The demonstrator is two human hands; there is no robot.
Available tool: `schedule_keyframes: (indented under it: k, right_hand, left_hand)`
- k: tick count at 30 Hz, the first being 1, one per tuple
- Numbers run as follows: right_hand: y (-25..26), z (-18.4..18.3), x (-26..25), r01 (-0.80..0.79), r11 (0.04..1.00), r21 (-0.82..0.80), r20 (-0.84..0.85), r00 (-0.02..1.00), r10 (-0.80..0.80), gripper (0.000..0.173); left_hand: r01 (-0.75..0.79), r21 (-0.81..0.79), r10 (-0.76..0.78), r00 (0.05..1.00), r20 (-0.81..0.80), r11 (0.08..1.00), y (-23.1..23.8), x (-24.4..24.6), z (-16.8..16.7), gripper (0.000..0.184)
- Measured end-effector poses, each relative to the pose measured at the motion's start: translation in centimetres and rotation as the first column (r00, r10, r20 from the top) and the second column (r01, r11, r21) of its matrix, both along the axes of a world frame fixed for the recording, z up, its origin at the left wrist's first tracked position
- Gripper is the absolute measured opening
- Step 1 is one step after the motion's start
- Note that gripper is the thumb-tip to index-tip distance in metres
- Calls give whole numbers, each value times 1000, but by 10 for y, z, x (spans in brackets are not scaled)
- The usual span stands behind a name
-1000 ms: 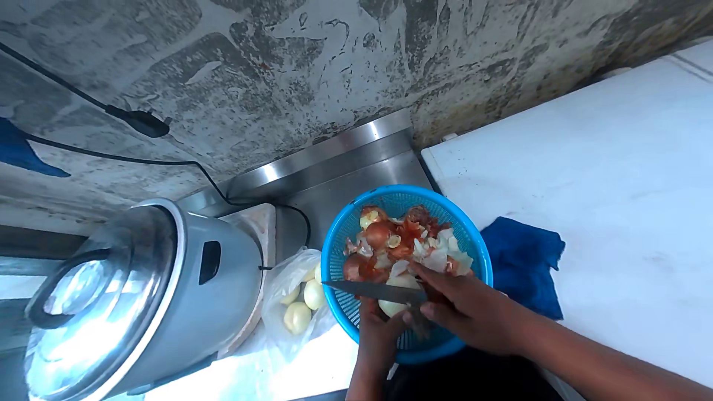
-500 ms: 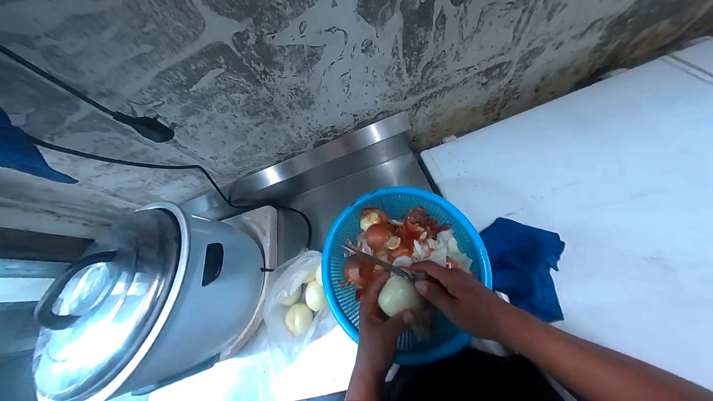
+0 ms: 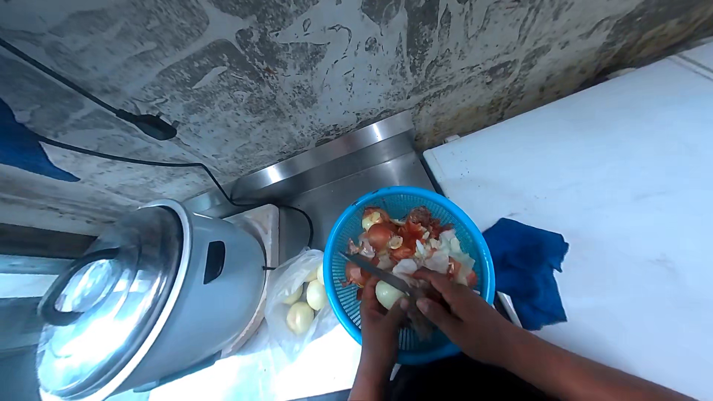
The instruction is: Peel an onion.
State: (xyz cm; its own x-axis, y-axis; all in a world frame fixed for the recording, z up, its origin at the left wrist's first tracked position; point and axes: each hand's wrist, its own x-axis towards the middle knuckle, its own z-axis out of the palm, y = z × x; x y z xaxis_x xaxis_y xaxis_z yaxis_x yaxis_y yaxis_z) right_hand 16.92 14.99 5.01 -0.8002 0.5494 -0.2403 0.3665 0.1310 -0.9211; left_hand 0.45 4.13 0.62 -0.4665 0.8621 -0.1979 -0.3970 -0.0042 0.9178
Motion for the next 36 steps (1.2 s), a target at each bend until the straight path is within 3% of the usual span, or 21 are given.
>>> schedule_keyframes:
  k: [2,7,10,13,16,18,21,26,30,36]
  right_hand:
    - [-2,3,-1,-20,1000,20,38,999,19,60]
    - [5,-8,-4,89,996,25,-14,996,-89,47]
    - [6,-8,-3,112,993,-33,-83,990,-114,45]
    - [-1,-10,0,147,989,25,-179,974,-140,43]
    - [-9,-16,0,172,972,159,-205,969,-138,45]
    - [-14,-20,-1,150,959,241,-180,978,-107,44]
    - [-17,-21,-3,134,945,299,-164,983,-88,43]
    - [-12,-18,-6,187,977,99,-185,968,-167,43]
    - [8,-15,-4,252,966,-63,-97,961,-258,40]
    - [14,-17,-2,325,933,-157,-78,937,-340,38]
  left_hand:
    - [2,10,-2,1000,-19,1000,0,1,0,63]
    - [25,114,-15,996,-90,993,-2,1,0,67]
    - [24,152,-8,994,-107,988,-4,2,-1,68]
    - [89,173,-79,995,-65,981,-5,1,-1,73]
    - [146,124,-154,987,56,981,-5,-4,-6,86]
    - [116,30,-118,989,88,993,-3,-4,-6,90]
    - [21,-18,-19,997,75,1000,-1,-3,-4,80]
    - [-60,53,60,998,17,997,-4,-2,-3,72]
    - [29,211,-27,1000,-9,977,-8,-1,-6,73]
    - [85,278,-109,992,71,957,-4,-4,-4,80]
